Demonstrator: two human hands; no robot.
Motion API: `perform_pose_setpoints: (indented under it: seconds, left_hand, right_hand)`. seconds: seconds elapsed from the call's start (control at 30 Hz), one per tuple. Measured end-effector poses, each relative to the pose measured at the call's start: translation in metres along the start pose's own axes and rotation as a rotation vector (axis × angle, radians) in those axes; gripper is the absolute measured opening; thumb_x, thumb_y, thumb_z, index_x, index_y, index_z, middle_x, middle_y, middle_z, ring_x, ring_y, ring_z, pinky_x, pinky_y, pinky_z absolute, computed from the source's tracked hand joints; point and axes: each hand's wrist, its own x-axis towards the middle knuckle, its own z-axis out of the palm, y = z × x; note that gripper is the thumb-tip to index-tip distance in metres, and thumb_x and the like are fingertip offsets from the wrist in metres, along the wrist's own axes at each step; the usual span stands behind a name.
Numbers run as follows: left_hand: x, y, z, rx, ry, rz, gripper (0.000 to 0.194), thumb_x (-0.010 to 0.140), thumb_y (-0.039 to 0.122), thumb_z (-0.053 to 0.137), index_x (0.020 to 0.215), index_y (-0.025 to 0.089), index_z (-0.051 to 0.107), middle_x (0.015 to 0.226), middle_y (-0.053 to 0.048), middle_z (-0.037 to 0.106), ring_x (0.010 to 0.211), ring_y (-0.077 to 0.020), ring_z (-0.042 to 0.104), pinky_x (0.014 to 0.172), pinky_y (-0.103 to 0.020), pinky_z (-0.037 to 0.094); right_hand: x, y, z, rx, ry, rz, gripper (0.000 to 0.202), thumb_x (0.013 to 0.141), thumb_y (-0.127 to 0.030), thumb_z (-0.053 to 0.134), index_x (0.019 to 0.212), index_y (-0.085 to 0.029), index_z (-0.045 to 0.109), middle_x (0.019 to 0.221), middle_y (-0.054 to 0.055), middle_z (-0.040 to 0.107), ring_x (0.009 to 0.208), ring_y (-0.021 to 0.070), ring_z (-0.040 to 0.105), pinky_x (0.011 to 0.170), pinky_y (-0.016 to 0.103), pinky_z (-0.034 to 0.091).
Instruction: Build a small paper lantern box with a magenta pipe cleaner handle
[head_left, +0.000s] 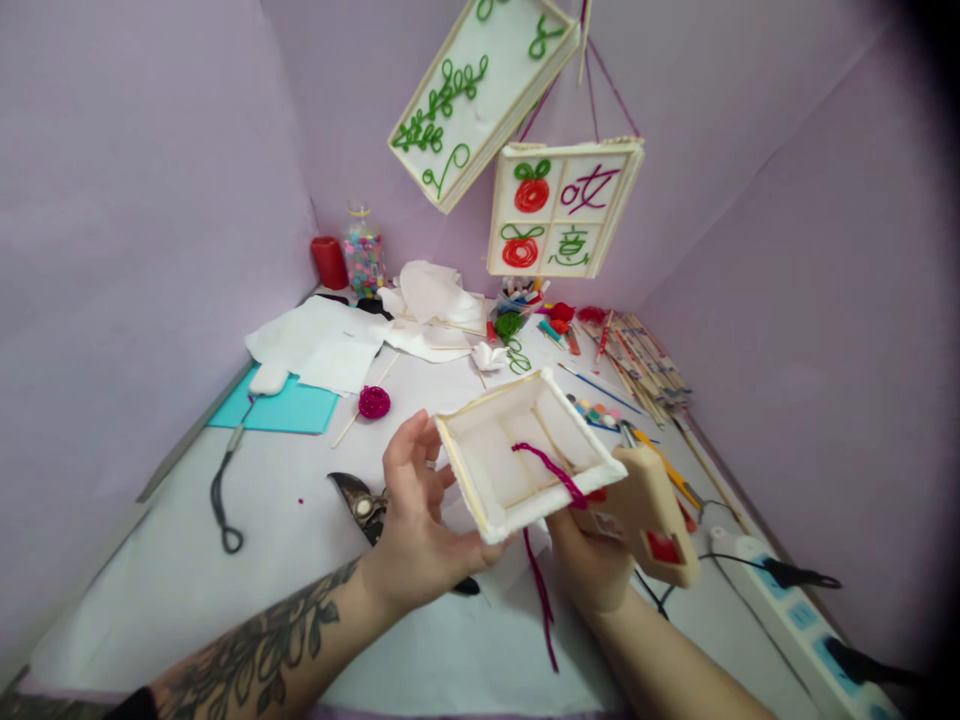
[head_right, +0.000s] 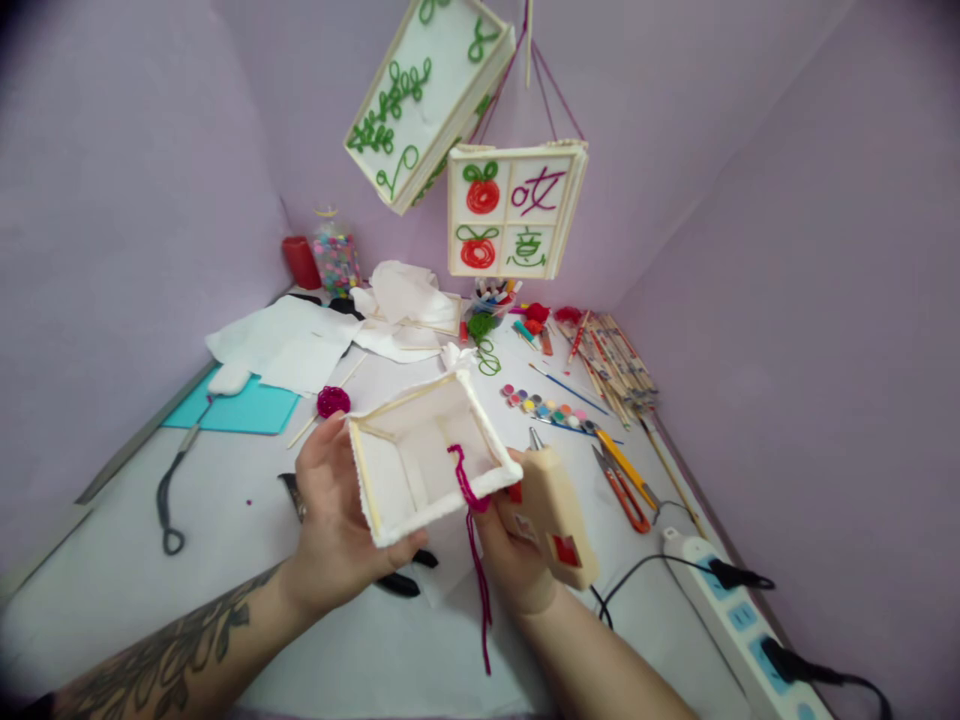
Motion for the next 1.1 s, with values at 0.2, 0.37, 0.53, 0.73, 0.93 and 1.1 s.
perform_pose_setpoints:
  seconds: [0.2, 0.37, 0.53, 0.73, 0.93, 1.1]
  left_hand:
    - [0.008, -0.011, -0.002, 0.016, 0.002, 0.172, 0.106, 0.059, 0.024, 0.089, 0.141, 0.045, 0.025, 0.141, -0.006, 0.042, 0.131, -0.0315, 0.046, 0.098, -0.050, 0.053]
    - [0.020, -0.022, -0.011, 0.057, 0.079, 0.234, 0.103, 0.055, 0.021, 0.091, 0.137, 0.042, 0.032, 0.141, -0.006, 0.041, 0.134, -0.0310, 0.043, 0.103, -0.051, 0.049]
    - [0.027, -0.036, -0.025, 0.067, -0.015, 0.157, 0.099, 0.049, 0.017, 0.092, 0.130, 0.036, 0.039, 0.138, -0.008, 0.046, 0.142, -0.0327, 0.033, 0.110, -0.054, 0.040]
    - [0.030, -0.038, -0.029, 0.117, -0.134, 0.160, 0.097, 0.053, 0.017, 0.090, 0.132, 0.035, 0.038, 0.136, -0.008, 0.048, 0.145, -0.0326, 0.030, 0.115, -0.055, 0.033]
    - [0.030, -0.040, -0.029, 0.194, -0.283, 0.179, 0.094, 0.058, 0.010, 0.086, 0.135, 0.035, 0.037, 0.137, -0.009, 0.050, 0.144, -0.0311, 0.032, 0.116, -0.055, 0.030]
    - [0.031, -0.044, -0.029, 0.270, -0.404, 0.239, 0.109, 0.063, 0.008, 0.082, 0.145, 0.040, 0.017, 0.143, -0.011, 0.043, 0.145, -0.0298, 0.030, 0.113, -0.054, 0.034]
  right_hand:
    - [0.011, -0.011, 0.007, 0.104, 0.226, -0.059, 0.039, 0.088, -0.035, 0.059, 0.125, -0.023, 0.055, 0.124, 0.014, 0.061, 0.111, 0.0304, 0.062, 0.093, 0.048, 0.052]
    - [0.029, -0.018, -0.004, 0.345, 0.314, -0.059, 0.024, 0.088, -0.033, 0.059, 0.110, -0.025, 0.057, 0.094, 0.005, 0.060, 0.078, 0.0202, 0.062, 0.074, 0.039, 0.053]
    - [0.031, -0.033, -0.044, 0.200, 0.032, -0.124, 0.013, 0.087, -0.038, 0.060, 0.089, -0.026, 0.062, 0.076, 0.002, 0.059, 0.069, 0.0215, 0.058, 0.064, 0.037, 0.048]
    - [0.038, -0.065, -0.064, -0.037, -0.370, -0.168, 0.009, 0.082, -0.029, 0.068, 0.088, -0.024, 0.064, 0.075, 0.001, 0.062, 0.063, 0.0176, 0.057, 0.056, 0.030, 0.044]
    - [0.053, -0.067, -0.053, -0.285, -0.523, -0.080, 0.010, 0.083, -0.031, 0.066, 0.083, -0.021, 0.066, 0.076, 0.001, 0.058, 0.066, 0.0164, 0.057, 0.059, 0.027, 0.041]
    - [0.069, -0.064, -0.036, -0.478, -0.640, 0.008, 0.013, 0.078, -0.032, 0.070, 0.082, -0.020, 0.068, 0.080, 0.005, 0.064, 0.066, 0.0192, 0.058, 0.055, 0.028, 0.035]
